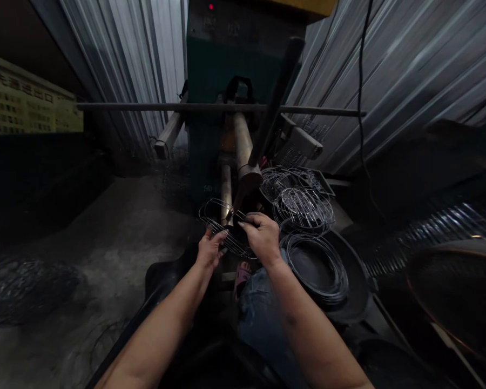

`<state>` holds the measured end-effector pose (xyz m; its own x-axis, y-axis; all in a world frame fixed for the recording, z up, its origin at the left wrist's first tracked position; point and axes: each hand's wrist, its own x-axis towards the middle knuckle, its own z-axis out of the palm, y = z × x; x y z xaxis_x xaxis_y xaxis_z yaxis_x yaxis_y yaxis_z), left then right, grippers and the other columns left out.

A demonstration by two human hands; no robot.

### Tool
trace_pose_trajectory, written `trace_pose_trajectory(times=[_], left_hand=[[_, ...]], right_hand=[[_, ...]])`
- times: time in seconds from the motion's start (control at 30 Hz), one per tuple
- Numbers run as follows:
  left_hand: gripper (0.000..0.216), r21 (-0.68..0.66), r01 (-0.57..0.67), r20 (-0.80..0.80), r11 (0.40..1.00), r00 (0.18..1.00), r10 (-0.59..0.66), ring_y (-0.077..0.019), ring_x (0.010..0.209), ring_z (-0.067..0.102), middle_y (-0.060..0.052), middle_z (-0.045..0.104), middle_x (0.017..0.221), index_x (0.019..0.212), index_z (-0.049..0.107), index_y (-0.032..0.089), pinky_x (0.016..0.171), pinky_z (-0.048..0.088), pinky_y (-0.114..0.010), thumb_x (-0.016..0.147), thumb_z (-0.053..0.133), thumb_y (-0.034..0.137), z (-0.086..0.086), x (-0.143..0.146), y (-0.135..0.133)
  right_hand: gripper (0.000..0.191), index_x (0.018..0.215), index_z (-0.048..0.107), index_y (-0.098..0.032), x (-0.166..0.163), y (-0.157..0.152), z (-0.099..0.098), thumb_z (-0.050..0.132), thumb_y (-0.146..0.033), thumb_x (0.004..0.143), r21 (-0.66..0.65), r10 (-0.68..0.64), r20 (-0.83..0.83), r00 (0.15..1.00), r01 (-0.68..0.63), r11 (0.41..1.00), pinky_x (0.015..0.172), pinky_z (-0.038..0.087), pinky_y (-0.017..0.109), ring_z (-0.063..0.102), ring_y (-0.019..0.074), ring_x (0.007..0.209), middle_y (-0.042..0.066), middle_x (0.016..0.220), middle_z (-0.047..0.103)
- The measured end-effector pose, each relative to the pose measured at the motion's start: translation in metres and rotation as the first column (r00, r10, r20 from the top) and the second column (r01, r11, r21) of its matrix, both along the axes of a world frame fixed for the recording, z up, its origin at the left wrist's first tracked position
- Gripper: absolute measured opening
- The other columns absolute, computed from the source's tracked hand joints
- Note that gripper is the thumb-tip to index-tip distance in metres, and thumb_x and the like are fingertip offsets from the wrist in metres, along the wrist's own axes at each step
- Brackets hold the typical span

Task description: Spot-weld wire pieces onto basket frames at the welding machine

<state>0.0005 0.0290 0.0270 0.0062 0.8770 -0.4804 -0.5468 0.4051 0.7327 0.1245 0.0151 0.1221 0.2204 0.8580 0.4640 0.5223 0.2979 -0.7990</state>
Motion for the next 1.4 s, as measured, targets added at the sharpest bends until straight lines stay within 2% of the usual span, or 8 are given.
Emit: trace_pose_trajectory(times=[0.2, 0.33, 0.4, 0.53, 0.8, 1.03, 1.2, 1.4], left_hand=[[0.058, -0.034, 0.010, -0.030, 0.999, 0.999, -0.011, -0.0117, 0.068, 0.050, 0.003, 0.057, 0.076, 0.104, 0.060, 0.026, 0.077, 0.042, -0.036, 0.051, 0.080, 0.035, -0.001, 0.002, -0.004], [0.059, -0.045, 0.010, -0.013, 0.999, 1.000, -0.010, -0.0172, 0.081, 0.056, 0.000, 0.061, 0.086, 0.105, 0.060, 0.026, 0.082, 0.041, -0.043, 0.051, 0.080, 0.038, -0.001, 0.004, -0.008], [0.057, -0.036, 0.013, 0.021, 0.999, 1.000, -0.012, -0.0172, 0.079, 0.057, 0.000, 0.060, 0.084, 0.101, 0.059, 0.025, 0.081, 0.043, -0.044, 0.050, 0.081, 0.039, -0.002, 0.004, -0.009], [0.052, -0.047, 0.043, 0.091, 0.998, 0.995, -0.039, -0.0169, 0.067, 0.057, 0.001, 0.056, 0.075, 0.092, 0.057, 0.021, 0.072, 0.048, -0.041, 0.051, 0.081, 0.043, -0.003, 0.002, -0.011], [0.036, -0.229, 0.132, 0.151, 0.964, 0.984, -0.099, -0.0233, 0.064, 0.061, -0.005, 0.057, 0.079, 0.097, 0.057, 0.020, 0.060, 0.053, -0.040, 0.079, 0.057, 0.051, 0.006, -0.005, -0.006], [0.042, -0.229, 0.162, 0.135, 0.960, 0.982, -0.134, -0.0231, 0.064, 0.061, -0.007, 0.057, 0.080, 0.100, 0.057, 0.019, 0.059, 0.053, -0.039, 0.077, 0.059, 0.054, 0.000, -0.015, 0.000], [0.045, -0.210, 0.154, 0.162, 0.966, 0.979, -0.121, -0.0232, 0.064, 0.061, -0.006, 0.057, 0.079, 0.103, 0.057, 0.019, 0.058, 0.053, -0.039, 0.076, 0.059, 0.055, -0.004, -0.017, -0.001], [0.045, -0.202, 0.177, 0.198, 0.963, 0.971, -0.137, -0.0231, 0.065, 0.062, -0.005, 0.058, 0.077, 0.102, 0.058, 0.018, 0.058, 0.054, -0.038, 0.077, 0.058, 0.055, -0.009, -0.015, 0.000]], right_hand=[[0.009, 0.065, 0.068, -0.021, -0.001, -0.002, 0.002, 0.061, -0.021, 0.071, 0.012, 0.028, 0.054, 0.998, -0.029, 1.000, 0.073, 0.049, 0.033, 0.064, 0.0206, 0.076, 0.004, 0.077, 0.069], [0.012, 0.080, 0.071, -0.019, 0.020, -0.026, -0.007, 0.068, -0.029, 0.073, 0.039, -0.002, -0.001, 1.000, 0.002, 0.999, 0.088, 0.048, 0.037, 0.063, 0.0235, 0.094, 0.008, 0.099, 0.069], [0.017, 0.081, 0.071, -0.019, 0.036, -0.043, -0.017, 0.071, -0.033, 0.072, -0.022, -0.011, -0.046, 0.999, 0.010, 1.000, 0.085, 0.050, 0.037, 0.064, 0.0239, 0.092, 0.009, 0.099, 0.070], [0.014, 0.075, 0.073, -0.020, 0.049, -0.065, -0.031, 0.069, -0.034, 0.074, -0.139, 0.104, -0.106, 0.989, -0.118, 0.983, 0.074, 0.052, 0.034, 0.065, 0.0217, 0.080, 0.006, 0.086, 0.071], [0.012, 0.073, 0.065, -0.020, 0.021, -0.037, -0.006, 0.057, -0.024, 0.081, -0.029, 0.194, 0.066, 0.979, -0.193, 0.981, 0.071, 0.049, 0.030, 0.061, 0.0183, 0.076, 0.005, 0.081, 0.065], [0.013, 0.071, 0.060, -0.020, 0.020, -0.023, -0.004, 0.054, -0.025, 0.080, -0.038, 0.186, 0.130, 0.974, -0.183, 0.982, 0.068, 0.046, 0.030, 0.058, 0.0183, 0.071, 0.004, 0.074, 0.062], [0.012, 0.079, 0.064, -0.020, 0.013, -0.028, -0.001, 0.054, -0.023, 0.084, -0.032, 0.263, 0.152, 0.953, -0.262, 0.965, 0.073, 0.048, 0.029, 0.061, 0.0185, 0.080, 0.006, 0.085, 0.064], [0.015, 0.079, 0.064, -0.019, 0.007, -0.028, -0.004, 0.050, -0.017, 0.084, 0.036, 0.203, 0.185, 0.962, -0.213, 0.976, 0.072, 0.050, 0.029, 0.063, 0.0182, 0.078, 0.006, 0.084, 0.066]])
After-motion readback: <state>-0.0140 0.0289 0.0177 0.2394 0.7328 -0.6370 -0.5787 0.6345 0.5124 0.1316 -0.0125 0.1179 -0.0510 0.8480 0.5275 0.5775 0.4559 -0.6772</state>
